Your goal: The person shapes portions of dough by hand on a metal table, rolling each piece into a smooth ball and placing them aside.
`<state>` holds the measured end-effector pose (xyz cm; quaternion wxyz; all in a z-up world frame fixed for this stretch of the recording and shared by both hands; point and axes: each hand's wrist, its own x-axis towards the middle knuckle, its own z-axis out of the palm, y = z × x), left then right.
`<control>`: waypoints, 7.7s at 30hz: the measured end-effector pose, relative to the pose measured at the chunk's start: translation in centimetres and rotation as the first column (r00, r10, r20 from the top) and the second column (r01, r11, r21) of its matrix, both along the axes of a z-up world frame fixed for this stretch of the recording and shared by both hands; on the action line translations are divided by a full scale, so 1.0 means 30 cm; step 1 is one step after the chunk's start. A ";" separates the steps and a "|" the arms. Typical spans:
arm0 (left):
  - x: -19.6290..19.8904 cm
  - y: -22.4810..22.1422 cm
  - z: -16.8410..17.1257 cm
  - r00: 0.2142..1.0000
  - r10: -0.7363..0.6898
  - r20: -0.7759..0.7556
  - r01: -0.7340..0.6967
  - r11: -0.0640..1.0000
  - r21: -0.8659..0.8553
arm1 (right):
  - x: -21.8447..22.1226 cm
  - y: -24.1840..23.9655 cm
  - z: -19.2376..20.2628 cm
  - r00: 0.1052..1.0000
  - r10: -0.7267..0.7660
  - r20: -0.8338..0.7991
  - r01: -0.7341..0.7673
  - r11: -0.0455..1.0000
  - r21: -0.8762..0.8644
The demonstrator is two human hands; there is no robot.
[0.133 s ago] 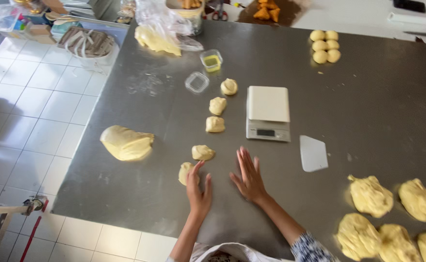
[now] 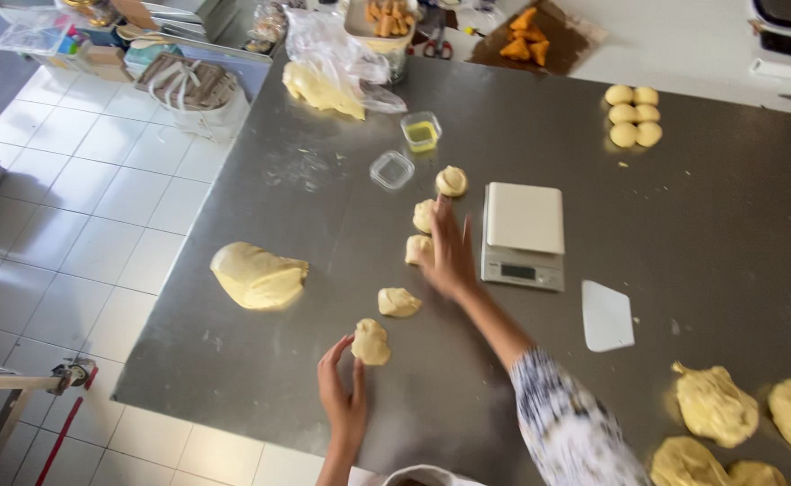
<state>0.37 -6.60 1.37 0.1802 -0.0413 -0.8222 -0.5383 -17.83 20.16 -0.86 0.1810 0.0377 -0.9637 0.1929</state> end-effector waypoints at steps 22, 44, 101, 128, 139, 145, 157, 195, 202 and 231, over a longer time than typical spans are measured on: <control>-0.098 0.083 0.068 0.975 -0.202 -0.091 0.213 0.967 0.137 | 1.200 0.136 0.024 0.876 -0.482 -0.019 0.472 0.864 -0.174; 0.094 0.303 0.061 0.823 -0.565 0.067 0.517 0.792 0.325 | 0.864 0.093 -0.065 0.717 -0.560 0.416 0.622 0.783 -0.018; -0.045 0.591 -0.004 0.674 -0.673 0.305 0.353 0.656 0.667 | 0.837 0.242 0.273 0.914 -0.361 -0.185 0.067 0.584 -0.809; 0.021 0.588 0.089 0.897 -0.374 0.236 0.404 0.910 -0.096 | 0.824 0.238 0.137 0.741 -0.551 0.384 0.572 0.220 -0.790; 0.023 0.676 -0.149 0.486 -0.819 0.306 -0.153 0.265 0.952 | 1.002 0.088 0.083 0.939 -0.250 -0.235 -0.021 0.642 -0.767; 0.085 0.623 -0.250 0.122 -0.901 0.416 0.539 0.412 0.735 | 1.028 0.239 0.248 0.998 0.052 0.029 -0.010 0.629 -0.777; 0.123 0.584 -0.059 0.644 -0.762 -0.060 0.761 0.632 0.147 | 0.854 0.334 0.084 0.993 0.116 0.035 -0.118 0.992 0.049; 0.197 0.654 -0.168 0.640 -0.583 0.500 0.112 0.715 0.690 | 0.874 0.213 0.052 0.968 -0.196 0.157 0.222 0.376 -0.899; 0.013 0.771 -0.150 0.791 -0.607 -0.076 0.609 0.771 0.185 | 0.839 0.223 -0.093 0.967 -0.235 -0.099 0.145 0.825 -0.546; 0.304 0.699 -0.169 0.545 -0.793 0.273 -0.161 0.221 0.962 | 1.067 0.123 -0.081 0.911 -0.215 0.352 0.307 -0.214 -0.927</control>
